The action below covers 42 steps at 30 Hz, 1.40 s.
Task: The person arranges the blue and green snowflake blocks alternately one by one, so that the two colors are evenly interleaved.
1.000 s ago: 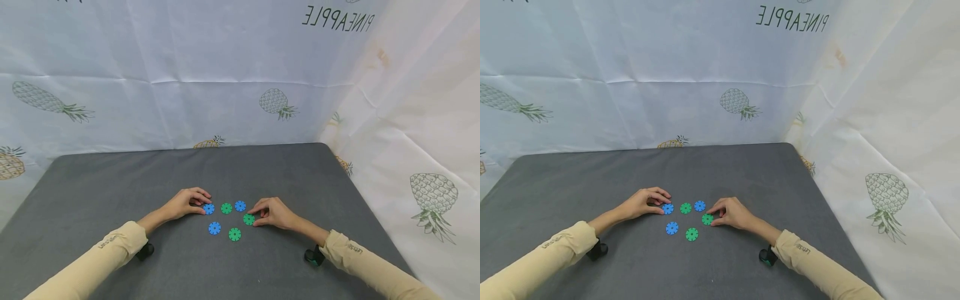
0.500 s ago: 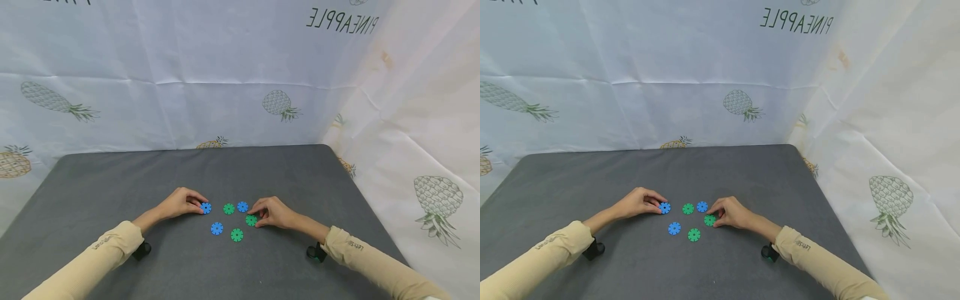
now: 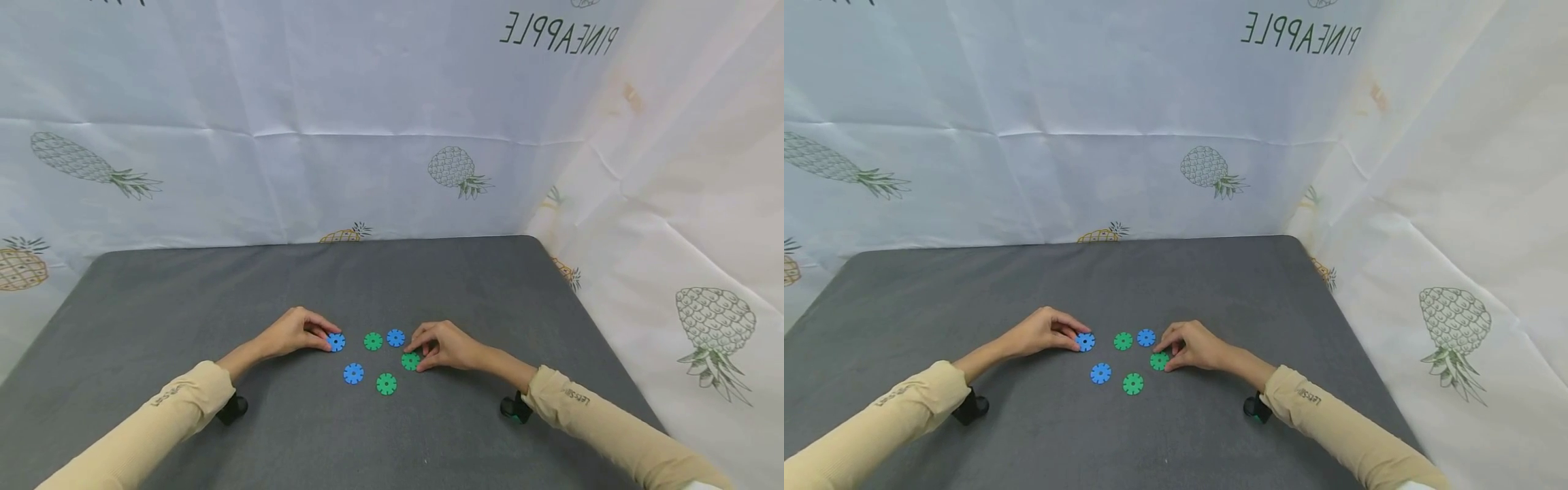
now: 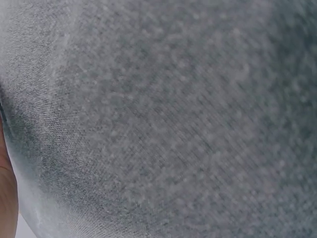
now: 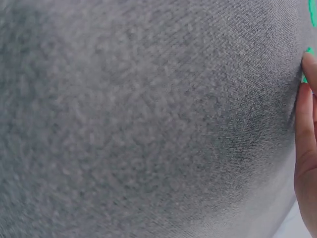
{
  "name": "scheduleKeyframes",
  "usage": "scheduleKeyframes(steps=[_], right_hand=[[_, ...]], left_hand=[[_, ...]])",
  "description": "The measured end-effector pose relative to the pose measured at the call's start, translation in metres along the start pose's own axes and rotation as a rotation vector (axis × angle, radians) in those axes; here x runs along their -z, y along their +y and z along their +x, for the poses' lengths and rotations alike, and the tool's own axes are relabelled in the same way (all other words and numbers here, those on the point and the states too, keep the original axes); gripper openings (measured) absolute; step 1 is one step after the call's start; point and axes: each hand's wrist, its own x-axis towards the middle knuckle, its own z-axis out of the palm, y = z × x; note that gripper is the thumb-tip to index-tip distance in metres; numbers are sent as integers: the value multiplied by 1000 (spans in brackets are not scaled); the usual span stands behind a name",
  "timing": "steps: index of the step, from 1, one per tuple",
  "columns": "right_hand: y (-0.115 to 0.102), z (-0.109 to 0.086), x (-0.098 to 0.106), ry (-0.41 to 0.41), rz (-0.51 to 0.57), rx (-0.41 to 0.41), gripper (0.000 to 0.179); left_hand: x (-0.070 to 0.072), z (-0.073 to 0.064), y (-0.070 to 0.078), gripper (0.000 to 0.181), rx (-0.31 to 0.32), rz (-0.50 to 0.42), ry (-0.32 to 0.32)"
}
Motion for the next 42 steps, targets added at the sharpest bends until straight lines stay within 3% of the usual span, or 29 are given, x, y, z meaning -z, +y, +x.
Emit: scheduleKeyframes(steps=[11, 27, 35, 42], right_hand=[[-4, 4, 2, -20, -55, -11, 28], [-4, 6, 4, -45, -102, 10, 27], [-5, 7, 4, -57, -77, -7, 28], [-6, 6, 4, -37, -67, 14, 28]], left_hand=[[1, -5, 2, 33, 16, -120, -34], [0, -2, 4, 33, -21, -65, -54], [0, -2, 3, 37, 58, -88, -49], [-1, -2, 2, 33, 34, -87, -30]])
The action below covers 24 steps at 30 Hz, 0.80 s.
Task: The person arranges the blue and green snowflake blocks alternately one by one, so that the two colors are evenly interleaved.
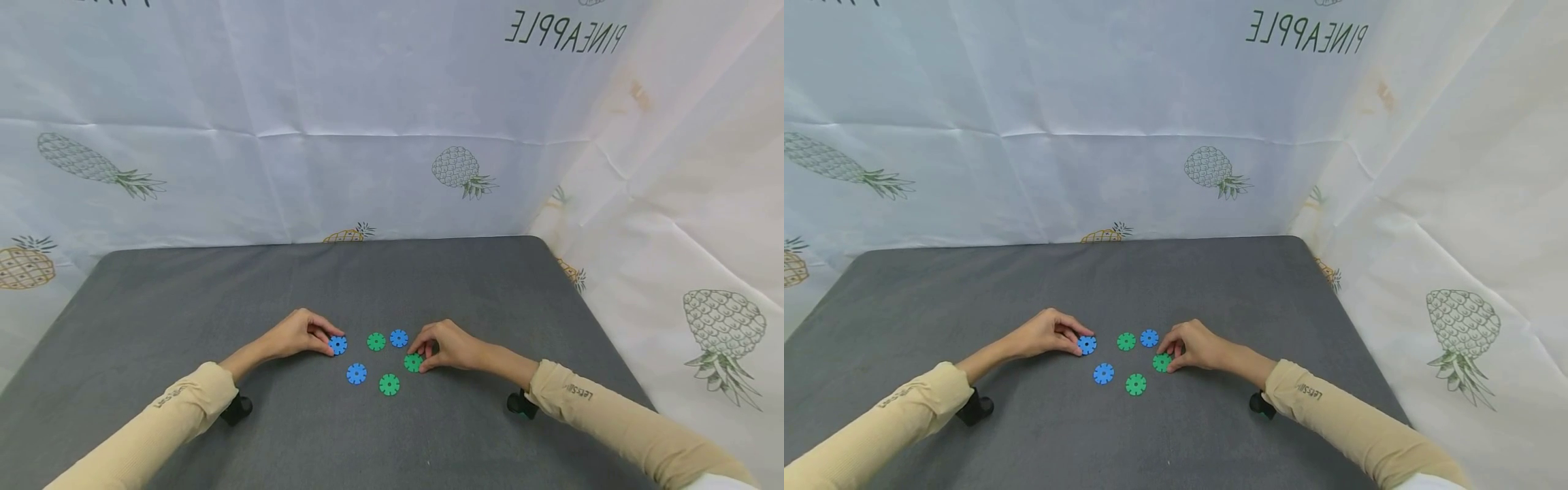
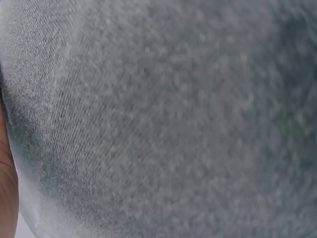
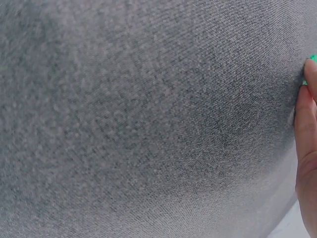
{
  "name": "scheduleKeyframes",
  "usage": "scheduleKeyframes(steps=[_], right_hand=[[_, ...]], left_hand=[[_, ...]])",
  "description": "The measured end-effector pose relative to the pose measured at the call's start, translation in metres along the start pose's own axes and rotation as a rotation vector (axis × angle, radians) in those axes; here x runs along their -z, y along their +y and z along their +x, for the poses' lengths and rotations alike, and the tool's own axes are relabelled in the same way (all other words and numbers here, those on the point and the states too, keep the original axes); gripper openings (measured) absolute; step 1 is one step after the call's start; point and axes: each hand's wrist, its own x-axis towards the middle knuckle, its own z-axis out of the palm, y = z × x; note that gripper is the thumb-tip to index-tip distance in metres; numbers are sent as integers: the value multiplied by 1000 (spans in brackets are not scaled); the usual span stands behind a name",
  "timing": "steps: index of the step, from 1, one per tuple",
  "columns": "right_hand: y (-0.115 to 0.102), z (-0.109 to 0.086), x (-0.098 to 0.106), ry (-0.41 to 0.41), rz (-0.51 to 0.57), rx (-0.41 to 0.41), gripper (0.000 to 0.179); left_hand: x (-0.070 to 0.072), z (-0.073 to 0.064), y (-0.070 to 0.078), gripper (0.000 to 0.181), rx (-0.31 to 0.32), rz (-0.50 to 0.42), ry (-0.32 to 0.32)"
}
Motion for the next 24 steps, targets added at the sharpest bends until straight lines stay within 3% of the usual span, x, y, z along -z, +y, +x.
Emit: scheduleKeyframes(steps=[9, 16, 24], right_hand=[[1, -2, -2, 23, -3, 3, 27], [3, -3, -3, 27, 0, -9, 28], [3, -3, -4, 32, 10, -11, 28]], left_hand=[[0, -3, -3, 33, -19, -145, 62], [3, -4, -4, 31, 0, -194, 140], [11, -6, -6, 32, 6, -225, 164]])
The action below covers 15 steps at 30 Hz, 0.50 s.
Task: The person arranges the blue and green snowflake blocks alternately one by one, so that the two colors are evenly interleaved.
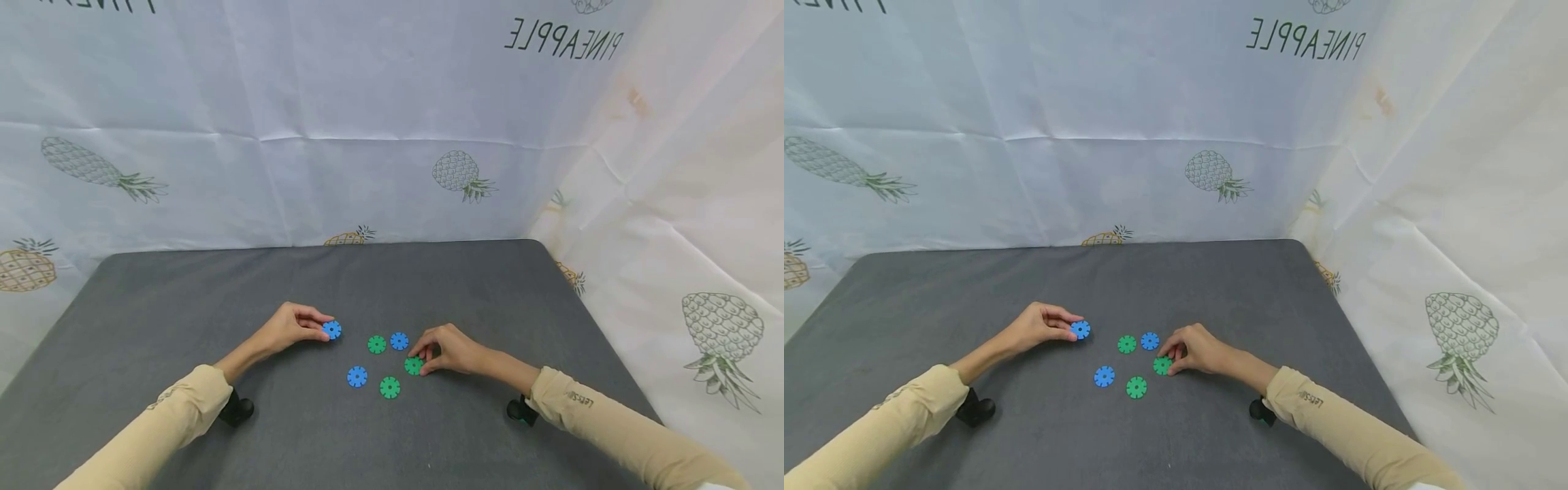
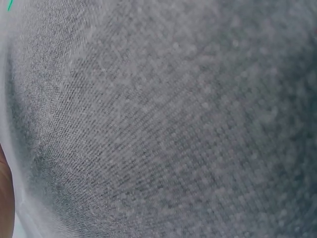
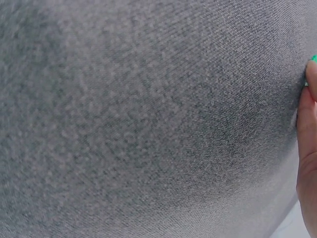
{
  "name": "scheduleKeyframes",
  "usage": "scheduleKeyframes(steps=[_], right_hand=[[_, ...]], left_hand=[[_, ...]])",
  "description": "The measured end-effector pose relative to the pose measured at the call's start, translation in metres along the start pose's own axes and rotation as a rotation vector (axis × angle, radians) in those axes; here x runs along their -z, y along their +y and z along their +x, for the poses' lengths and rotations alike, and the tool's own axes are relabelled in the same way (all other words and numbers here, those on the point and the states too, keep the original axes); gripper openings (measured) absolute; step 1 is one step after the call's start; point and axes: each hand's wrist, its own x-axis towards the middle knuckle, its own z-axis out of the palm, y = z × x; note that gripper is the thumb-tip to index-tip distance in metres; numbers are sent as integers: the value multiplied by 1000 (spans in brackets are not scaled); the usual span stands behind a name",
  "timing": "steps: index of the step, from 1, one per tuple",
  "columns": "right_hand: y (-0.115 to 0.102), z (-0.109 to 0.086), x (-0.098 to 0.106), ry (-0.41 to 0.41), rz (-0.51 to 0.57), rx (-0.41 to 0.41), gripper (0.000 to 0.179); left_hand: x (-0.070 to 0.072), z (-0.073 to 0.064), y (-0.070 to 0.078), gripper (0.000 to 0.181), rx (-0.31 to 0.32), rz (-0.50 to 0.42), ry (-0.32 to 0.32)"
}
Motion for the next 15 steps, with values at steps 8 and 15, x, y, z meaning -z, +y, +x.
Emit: scheduleKeyframes(steps=[8, 15], right_hand=[[1, -1, 0, 12, -22, 16, 28], [0, 0, 0, 6, -22, 19, 28]], left_hand=[[2, 1, -4, 38, 31, -63, 26], [5, 2, -3, 39, 52, -70, 56]])
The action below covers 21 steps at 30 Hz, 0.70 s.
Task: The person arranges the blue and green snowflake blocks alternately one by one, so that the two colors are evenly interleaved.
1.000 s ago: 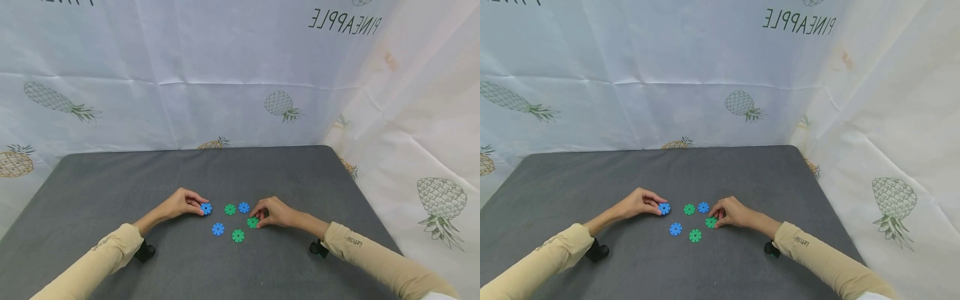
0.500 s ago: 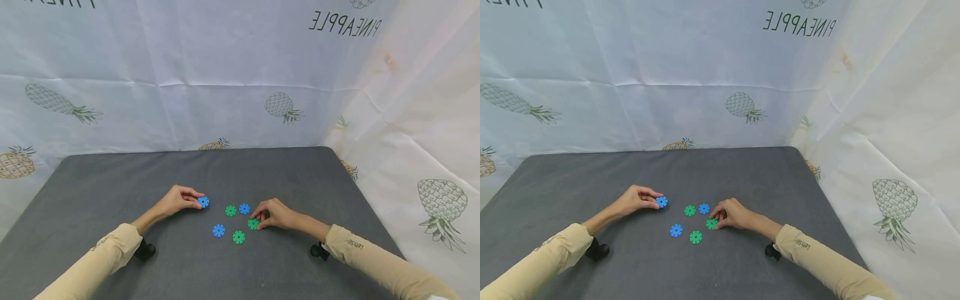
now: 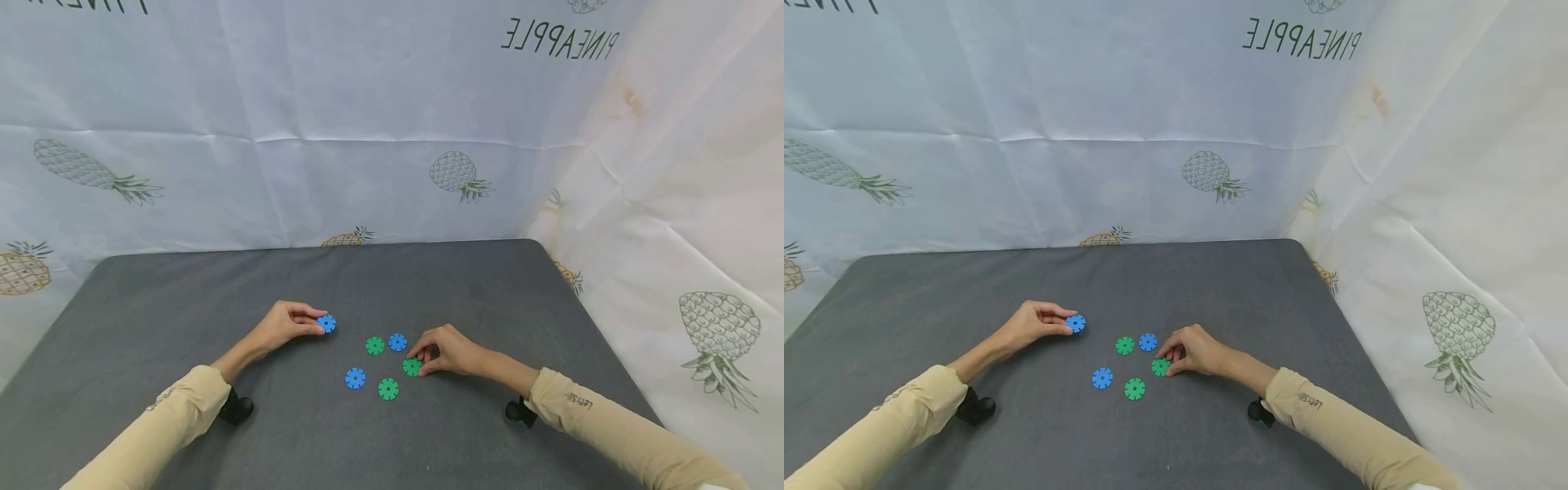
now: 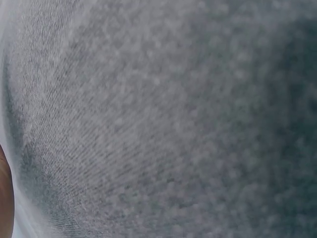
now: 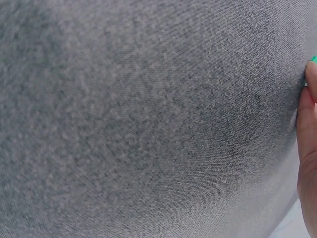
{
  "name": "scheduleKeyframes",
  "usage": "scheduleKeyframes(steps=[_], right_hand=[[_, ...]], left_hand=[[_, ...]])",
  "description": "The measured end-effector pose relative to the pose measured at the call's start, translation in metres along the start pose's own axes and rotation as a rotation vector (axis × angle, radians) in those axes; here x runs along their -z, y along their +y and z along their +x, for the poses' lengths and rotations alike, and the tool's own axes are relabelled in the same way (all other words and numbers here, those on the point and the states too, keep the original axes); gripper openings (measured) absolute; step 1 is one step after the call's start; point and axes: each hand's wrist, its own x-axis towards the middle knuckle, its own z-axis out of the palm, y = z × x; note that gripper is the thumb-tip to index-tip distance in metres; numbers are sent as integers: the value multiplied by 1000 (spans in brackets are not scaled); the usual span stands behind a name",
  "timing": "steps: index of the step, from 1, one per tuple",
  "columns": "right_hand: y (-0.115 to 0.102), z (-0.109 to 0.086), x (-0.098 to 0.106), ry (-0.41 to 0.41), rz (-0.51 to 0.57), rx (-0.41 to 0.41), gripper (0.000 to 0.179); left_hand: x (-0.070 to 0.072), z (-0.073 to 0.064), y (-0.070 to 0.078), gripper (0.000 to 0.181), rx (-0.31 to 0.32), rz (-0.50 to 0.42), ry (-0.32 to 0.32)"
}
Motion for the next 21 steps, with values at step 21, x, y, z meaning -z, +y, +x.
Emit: scheduleKeyframes(steps=[21], right_hand=[[3, -1, -1, -6, -10, 2, 29]], left_hand=[[12, 15, -3, 40, 0, 0, 170]])
